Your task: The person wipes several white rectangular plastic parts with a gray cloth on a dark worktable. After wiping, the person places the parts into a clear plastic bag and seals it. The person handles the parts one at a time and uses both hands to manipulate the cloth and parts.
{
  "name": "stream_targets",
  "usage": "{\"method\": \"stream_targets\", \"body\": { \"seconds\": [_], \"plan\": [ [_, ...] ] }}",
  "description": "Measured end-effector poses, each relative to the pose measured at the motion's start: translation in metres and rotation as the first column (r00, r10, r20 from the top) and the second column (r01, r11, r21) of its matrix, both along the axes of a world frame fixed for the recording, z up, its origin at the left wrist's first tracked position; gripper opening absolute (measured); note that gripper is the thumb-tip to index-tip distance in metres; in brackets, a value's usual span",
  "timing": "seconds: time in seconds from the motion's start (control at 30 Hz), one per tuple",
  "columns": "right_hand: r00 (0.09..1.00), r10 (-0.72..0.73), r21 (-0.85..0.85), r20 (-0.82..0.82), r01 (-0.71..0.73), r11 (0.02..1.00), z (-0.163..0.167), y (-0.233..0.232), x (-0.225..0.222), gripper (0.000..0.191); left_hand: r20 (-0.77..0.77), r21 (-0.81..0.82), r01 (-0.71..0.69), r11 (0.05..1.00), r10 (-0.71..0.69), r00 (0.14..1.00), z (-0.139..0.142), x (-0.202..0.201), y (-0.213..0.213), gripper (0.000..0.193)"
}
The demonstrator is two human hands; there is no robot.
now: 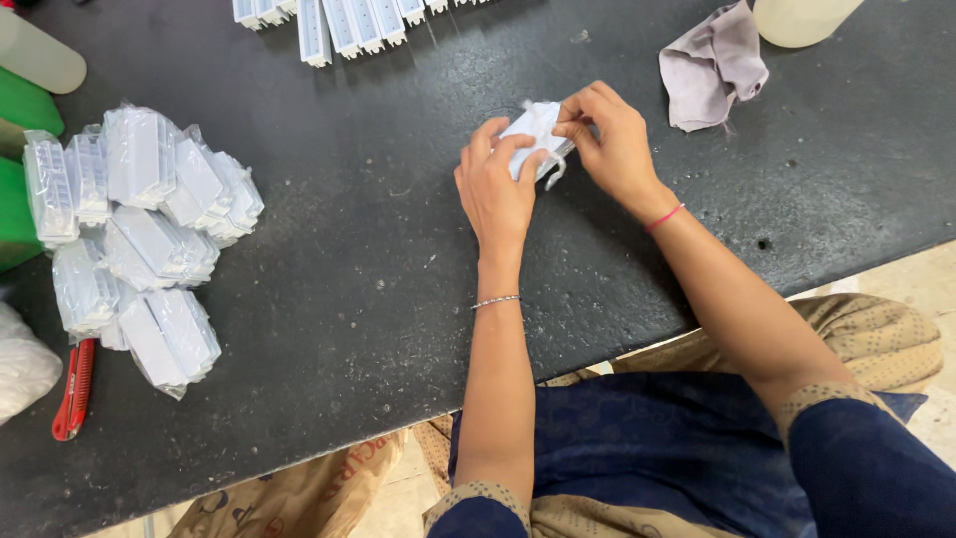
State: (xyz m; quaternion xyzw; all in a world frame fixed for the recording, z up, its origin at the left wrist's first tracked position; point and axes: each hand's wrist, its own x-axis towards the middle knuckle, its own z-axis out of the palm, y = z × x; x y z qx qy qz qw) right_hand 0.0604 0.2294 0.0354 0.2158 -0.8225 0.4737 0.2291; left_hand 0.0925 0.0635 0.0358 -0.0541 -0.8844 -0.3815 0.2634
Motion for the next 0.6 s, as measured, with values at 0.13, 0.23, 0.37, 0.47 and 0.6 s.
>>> {"method": "stream_targets", "body": {
  "seconds": [0.13,0.23,0.37,0.47,0.6],
  "plan": [
    [0.993,-0.078,0.066,-0.091,0.084,0.994,-0.002,0.006,-0.005,0.014,-0.082,-0.017,-0.090,0.996,0.089,0.993,-0.004,-0.003,-0.005,0.005],
    [0.982,-0.137,0.084,-0.133,0.149,0.985,-0.001,0.019,-0.011,0.015,-0.088,0.080,-0.205,0.976,0.211,0.973,-0.005,-0.008,-0.011,0.007],
    [0.989,-0.146,0.034,-0.033,0.147,0.989,-0.003,0.017,-0.011,0.015,-0.088,0.154,-0.197,0.968,0.212,0.973,-0.009,-0.010,-0.007,0.009],
    [0.990,-0.131,0.015,-0.050,0.131,0.991,0.004,0.013,-0.007,0.016,-0.101,0.178,-0.148,0.973,0.168,0.981,-0.011,-0.011,-0.008,0.009],
    [0.967,-0.092,0.035,-0.238,0.103,0.994,0.019,0.003,0.008,0.019,-0.130,0.233,-0.110,0.966,0.143,0.981,-0.013,-0.012,-0.011,0.008]
  ]
}}
